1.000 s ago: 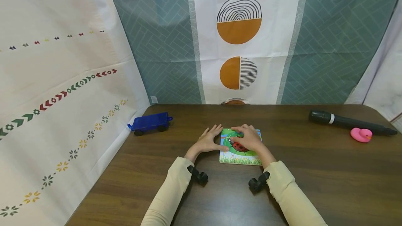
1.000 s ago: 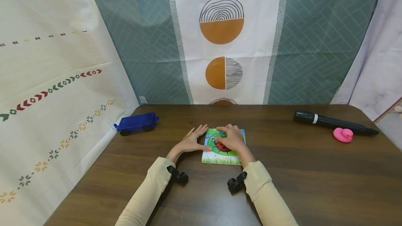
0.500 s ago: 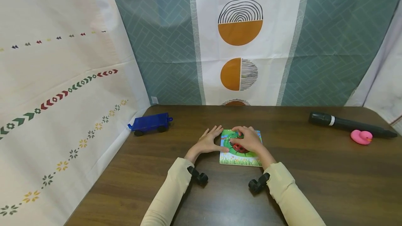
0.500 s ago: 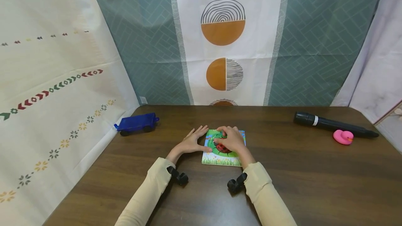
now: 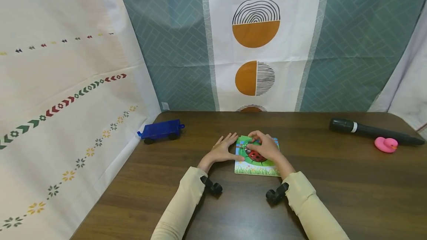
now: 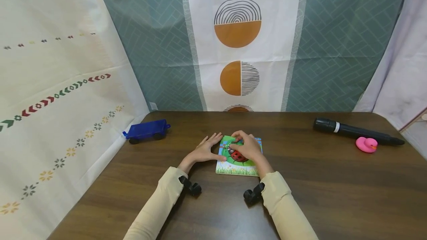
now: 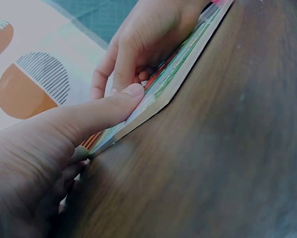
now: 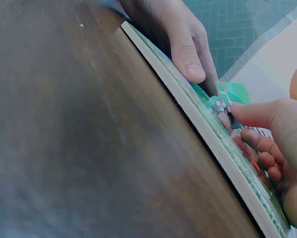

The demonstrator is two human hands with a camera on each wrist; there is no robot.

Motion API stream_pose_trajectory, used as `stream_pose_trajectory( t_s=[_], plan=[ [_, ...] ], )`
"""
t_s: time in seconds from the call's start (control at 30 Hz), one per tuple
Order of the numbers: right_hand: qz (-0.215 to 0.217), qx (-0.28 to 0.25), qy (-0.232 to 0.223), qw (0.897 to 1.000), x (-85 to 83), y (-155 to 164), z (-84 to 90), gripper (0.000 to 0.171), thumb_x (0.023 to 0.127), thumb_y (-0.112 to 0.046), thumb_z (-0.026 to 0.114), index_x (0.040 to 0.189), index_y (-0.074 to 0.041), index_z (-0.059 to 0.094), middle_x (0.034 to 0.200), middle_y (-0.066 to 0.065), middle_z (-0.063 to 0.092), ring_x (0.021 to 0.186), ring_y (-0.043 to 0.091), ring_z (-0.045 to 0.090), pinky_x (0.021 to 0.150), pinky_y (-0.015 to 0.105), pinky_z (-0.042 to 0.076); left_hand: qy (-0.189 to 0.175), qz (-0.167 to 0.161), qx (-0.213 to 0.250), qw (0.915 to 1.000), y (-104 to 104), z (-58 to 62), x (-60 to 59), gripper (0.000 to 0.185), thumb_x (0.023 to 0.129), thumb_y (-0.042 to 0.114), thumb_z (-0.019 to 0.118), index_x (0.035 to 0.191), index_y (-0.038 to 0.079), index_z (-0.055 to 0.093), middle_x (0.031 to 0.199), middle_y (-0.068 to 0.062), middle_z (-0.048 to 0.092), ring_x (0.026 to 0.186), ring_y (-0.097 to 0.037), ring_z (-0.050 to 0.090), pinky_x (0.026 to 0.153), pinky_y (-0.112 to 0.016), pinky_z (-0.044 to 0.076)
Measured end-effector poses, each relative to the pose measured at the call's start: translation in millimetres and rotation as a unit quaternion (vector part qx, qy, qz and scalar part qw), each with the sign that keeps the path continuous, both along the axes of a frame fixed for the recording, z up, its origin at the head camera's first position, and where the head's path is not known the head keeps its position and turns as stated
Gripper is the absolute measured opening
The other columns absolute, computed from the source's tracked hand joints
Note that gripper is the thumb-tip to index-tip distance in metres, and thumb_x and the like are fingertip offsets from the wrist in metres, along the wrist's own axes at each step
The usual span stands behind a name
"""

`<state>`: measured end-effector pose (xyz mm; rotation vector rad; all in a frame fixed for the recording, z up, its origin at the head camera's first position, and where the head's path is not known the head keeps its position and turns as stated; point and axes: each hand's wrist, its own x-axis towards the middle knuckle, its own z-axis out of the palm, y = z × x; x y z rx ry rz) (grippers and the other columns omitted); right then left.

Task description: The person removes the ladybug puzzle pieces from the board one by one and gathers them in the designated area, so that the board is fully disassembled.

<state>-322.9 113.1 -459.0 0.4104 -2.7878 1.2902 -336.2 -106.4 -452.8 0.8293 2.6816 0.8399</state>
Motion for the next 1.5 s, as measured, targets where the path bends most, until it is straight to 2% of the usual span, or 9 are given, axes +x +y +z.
stream_pose_trajectory(
  t_s=[0.43, 0.57, 0.73, 0.97, 1.1, 1.2, 1.27, 1.37, 1.5],
  plan=[
    [-0.01, -0.077, 0.018, 0.997, -0.4, 2, -1.3, 0.028, 0.096, -0.019, 0.062, 0.123, -0.01, 0.065, 0.114, 0.016, 0.07, 0.112, 0.034, 0.062, 0.092, 0.05, 0.052, -0.001, 0.003, -0.001, 1.0, 2, 0.8, 0.2, 0.096, 0.082, 0.046, 0.073, 0.156, 0.011, 0.024, 0.165, -0.006, 0.018, 0.155, -0.024, 0.008, 0.126, -0.049, 0.001],
    [-0.02, -0.131, 0.002, 0.991, -0.3, 5, 2.8, 0.033, 0.097, -0.023, 0.062, 0.127, -0.01, 0.064, 0.12, 0.019, 0.068, 0.117, 0.035, 0.06, 0.098, 0.052, 0.05, -0.005, 0.003, 0.004, 1.0, 0, -0.1, 0.4, 0.097, 0.082, 0.047, 0.073, 0.156, 0.011, 0.023, 0.165, -0.006, 0.017, 0.155, -0.024, 0.007, 0.126, -0.049, 0.001],
    [-0.04, -0.184, -0.027, 0.982, -1.1, 28, 12.3, 0.044, 0.098, -0.031, 0.06, 0.135, -0.008, 0.058, 0.129, 0.021, 0.064, 0.12, 0.035, 0.059, 0.103, 0.05, 0.048, -0.003, -0.001, 0.005, 1.0, -1, -2.2, -1.4, 0.101, 0.08, 0.055, 0.073, 0.157, 0.013, 0.023, 0.165, -0.004, 0.016, 0.155, -0.022, 0.006, 0.126, -0.048, 0.0],
    [-0.08, -0.174, -0.032, 0.981, 0.8, 80, 13.8, 0.05, 0.099, -0.038, 0.056, 0.139, -0.007, 0.054, 0.134, 0.024, 0.058, 0.126, 0.037, 0.052, 0.108, 0.055, 0.042, 0.004, -0.006, 0.013, 0.9999, 0, -3.6, 0.1, 0.1, 0.079, 0.052, 0.074, 0.156, 0.013, 0.024, 0.165, -0.006, 0.017, 0.155, -0.024, 0.008, 0.126, -0.05, 0.001],
    [-0.102, -0.154, -0.031, 0.982, 3.7, 112, 12.2, 0.054, 0.099, -0.042, 0.055, 0.138, -0.006, 0.054, 0.113, 0.001, 0.068, 0.112, 0.017, 0.058, 0.104, 0.052, 0.043, 0.007, -0.004, 0.014, 0.9999, 0, -4.8, 1.1, 0.099, 0.08, 0.049, 0.074, 0.156, 0.012, 0.024, 0.165, -0.006, 0.018, 0.155, -0.024, 0.009, 0.126, -0.05, 0.002],
    [-0.114, -0.127, -0.033, 0.985, 6.2, 131, 9.9, 0.055, 0.098, -0.043, 0.055, 0.139, -0.005, 0.054, 0.095, -0.025, 0.06, 0.095, -0.008, 0.053, 0.097, 0.038, 0.047, 0.007, -0.002, 0.01, 0.9999, 0, -5.7, 1.5, 0.098, 0.08, 0.048, 0.074, 0.156, 0.013, 0.024, 0.165, -0.005, 0.018, 0.155, -0.024, 0.009, 0.126, -0.049, 0.002],
    [-0.116, -0.111, -0.035, 0.986, 7.0, 140, 7.8, 0.056, 0.099, -0.043, 0.054, 0.139, -0.005, 0.053, 0.093, -0.029, 0.057, 0.088, -0.015, 0.05, 0.092, 0.031, 0.048, 0.009, 0.001, 0.008, 0.9999, 0, -5.9, 1.4, 0.098, 0.08, 0.047, 0.075, 0.156, 0.013, 0.024, 0.165, -0.004, 0.018, 0.155, -0.023, 0.009, 0.126, -0.049, 0.002],
    [-0.12, -0.089, -0.032, 0.988, 7.6, 147, 5.2, 0.054, 0.099, -0.042, 0.053, 0.139, -0.005, 0.053, 0.104, -0.01, 0.067, 0.095, -0.004, 0.055, 0.091, 0.033, 0.049, 0.014, 0.002, 0.007, 0.9999, 0, -5.1, 0.7, 0.098, 0.08, 0.047, 0.075, 0.156, 0.012, 0.025, 0.165, -0.004, 0.019, 0.155, -0.023, 0.01, 0.126, -0.049, 0.003],
    [-0.117, -0.07, -0.018, 0.991, 6.8, 148, 1.2, 0.051, 0.101, -0.037, 0.051, 0.138, -0.003, 0.054, 0.122, 0.025, 0.064, 0.114, 0.033, 0.057, 0.096, 0.051, 0.047, 0.016, 0.002, 0.006, 0.9999, 0, -3.6, 0.6, 0.097, 0.08, 0.046, 0.075, 0.156, 0.011, 0.025, 0.165, -0.005, 0.018, 0.155, -0.023, 0.01, 0.126, -0.049, 0.002]
  ],
)
